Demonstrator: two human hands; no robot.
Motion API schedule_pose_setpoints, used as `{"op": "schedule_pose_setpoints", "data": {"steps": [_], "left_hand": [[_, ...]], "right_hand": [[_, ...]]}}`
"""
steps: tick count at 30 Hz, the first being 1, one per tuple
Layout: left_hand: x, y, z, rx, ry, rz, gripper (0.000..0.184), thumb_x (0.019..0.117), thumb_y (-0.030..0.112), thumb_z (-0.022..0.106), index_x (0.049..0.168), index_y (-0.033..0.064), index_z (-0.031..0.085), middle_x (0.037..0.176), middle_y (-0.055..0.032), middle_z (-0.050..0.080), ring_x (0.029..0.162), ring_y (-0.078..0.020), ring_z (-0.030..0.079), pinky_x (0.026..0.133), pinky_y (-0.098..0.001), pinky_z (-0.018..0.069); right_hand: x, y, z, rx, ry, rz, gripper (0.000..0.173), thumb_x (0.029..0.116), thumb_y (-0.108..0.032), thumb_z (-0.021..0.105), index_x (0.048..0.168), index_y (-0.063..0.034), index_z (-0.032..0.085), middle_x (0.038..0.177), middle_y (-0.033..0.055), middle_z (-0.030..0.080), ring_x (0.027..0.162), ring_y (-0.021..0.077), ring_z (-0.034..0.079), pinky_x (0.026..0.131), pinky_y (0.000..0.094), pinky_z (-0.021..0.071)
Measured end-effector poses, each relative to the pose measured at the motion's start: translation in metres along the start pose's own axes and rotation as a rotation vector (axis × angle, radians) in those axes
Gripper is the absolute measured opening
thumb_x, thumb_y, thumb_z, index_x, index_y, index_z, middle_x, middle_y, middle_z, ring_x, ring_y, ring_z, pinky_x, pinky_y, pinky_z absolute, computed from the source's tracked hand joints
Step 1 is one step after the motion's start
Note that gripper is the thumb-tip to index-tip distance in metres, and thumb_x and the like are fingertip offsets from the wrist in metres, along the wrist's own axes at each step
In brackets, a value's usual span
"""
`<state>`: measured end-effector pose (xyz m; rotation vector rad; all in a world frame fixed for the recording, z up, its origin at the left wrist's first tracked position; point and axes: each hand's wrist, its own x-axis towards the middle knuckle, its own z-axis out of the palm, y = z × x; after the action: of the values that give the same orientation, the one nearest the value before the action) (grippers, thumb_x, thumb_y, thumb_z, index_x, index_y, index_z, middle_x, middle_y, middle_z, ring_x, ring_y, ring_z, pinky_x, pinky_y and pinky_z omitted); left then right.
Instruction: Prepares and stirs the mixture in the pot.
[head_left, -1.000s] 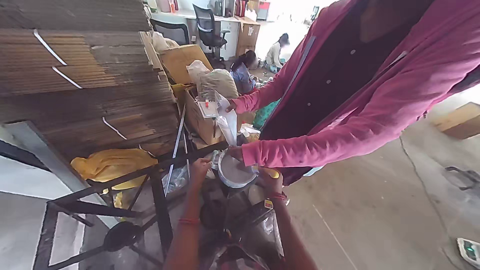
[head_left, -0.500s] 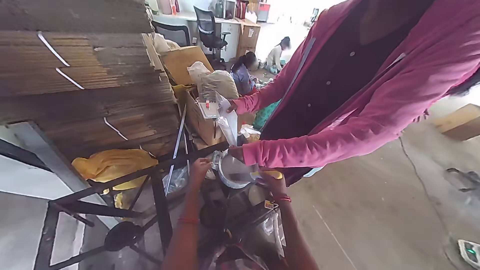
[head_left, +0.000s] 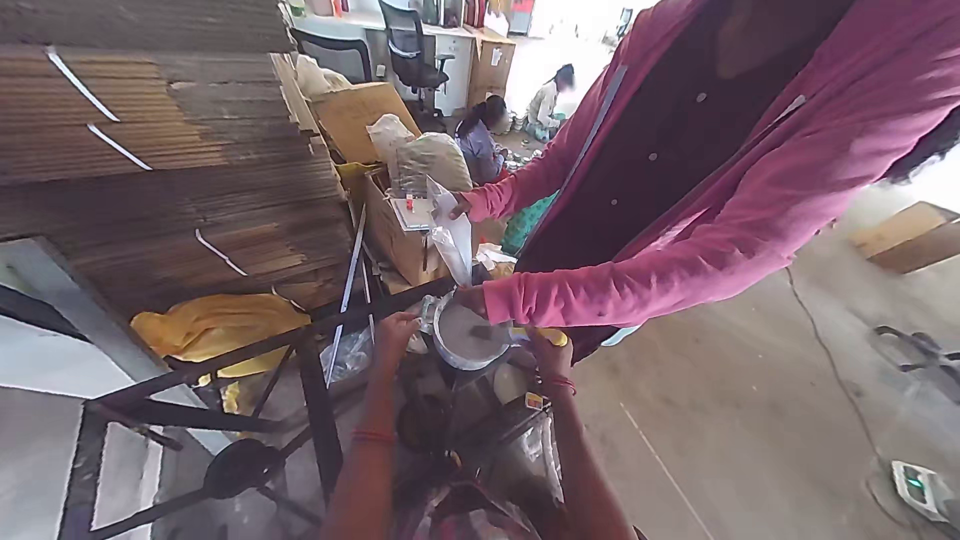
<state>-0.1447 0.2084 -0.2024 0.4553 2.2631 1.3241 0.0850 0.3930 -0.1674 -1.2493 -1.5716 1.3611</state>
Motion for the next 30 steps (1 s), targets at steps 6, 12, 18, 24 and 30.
{"op": "schedule_pose_setpoints", "data": {"steps": [6,12,18,24,30], "left_hand": [[-0.001,0.005,-0.003,0.035,-0.011,-0.016,0.032,0.098,0.022,0.069,0.124,0.0037,0.071,0.117,-0.0186,0.072,0.111,-0.0316,0.067,0.099,-0.0528,0.0496],[-0.005,0.007,-0.002,0.027,-0.009,-0.005,0.032,0.098,0.021,0.069,0.124,0.0021,0.07,0.113,-0.0184,0.072,0.107,-0.0304,0.068,0.097,-0.0513,0.0505],[0.002,-0.001,0.0,-0.005,-0.003,0.013,0.031,0.0966,0.02,0.07,0.122,0.0019,0.071,0.115,-0.0183,0.072,0.108,-0.0295,0.068,0.098,-0.0505,0.0516],[-0.005,0.005,0.0,0.005,0.001,0.03,0.03,0.0979,0.017,0.069,0.122,-0.0001,0.07,0.117,-0.0197,0.072,0.111,-0.0308,0.068,0.1,-0.051,0.0499],[0.0,-0.006,-0.001,0.013,-0.004,0.059,0.031,0.0982,0.021,0.069,0.122,0.0017,0.071,0.117,-0.0187,0.072,0.11,-0.031,0.068,0.1,-0.0529,0.0504]], "right_hand": [[-0.01,-0.01,-0.003,-0.029,-0.237,-0.077,0.017,0.09,-0.01,0.076,0.102,0.0014,0.072,0.088,0.0102,0.075,0.072,0.0169,0.074,0.068,0.0343,0.0649],[0.003,-0.01,0.002,-0.271,-0.087,-0.147,0.028,0.0868,-0.023,0.081,0.096,0.0014,0.072,0.087,0.0128,0.073,0.081,0.0207,0.071,0.082,0.043,0.0585],[-0.006,-0.001,-0.003,-0.112,-0.346,-0.257,0.02,0.0877,-0.017,0.076,0.101,-0.0026,0.075,0.093,0.0064,0.076,0.082,0.0127,0.073,0.079,0.0332,0.0631],[0.0,-0.001,0.008,-0.182,-0.107,-0.166,0.025,0.087,-0.019,0.08,0.096,0.0032,0.071,0.086,0.0126,0.073,0.079,0.0178,0.072,0.08,0.0382,0.0604],[-0.005,-0.006,-0.006,-0.191,-0.228,-0.178,0.021,0.0866,-0.02,0.079,0.097,-0.0028,0.075,0.088,0.0076,0.075,0.079,0.0144,0.073,0.078,0.0352,0.0633]]}}
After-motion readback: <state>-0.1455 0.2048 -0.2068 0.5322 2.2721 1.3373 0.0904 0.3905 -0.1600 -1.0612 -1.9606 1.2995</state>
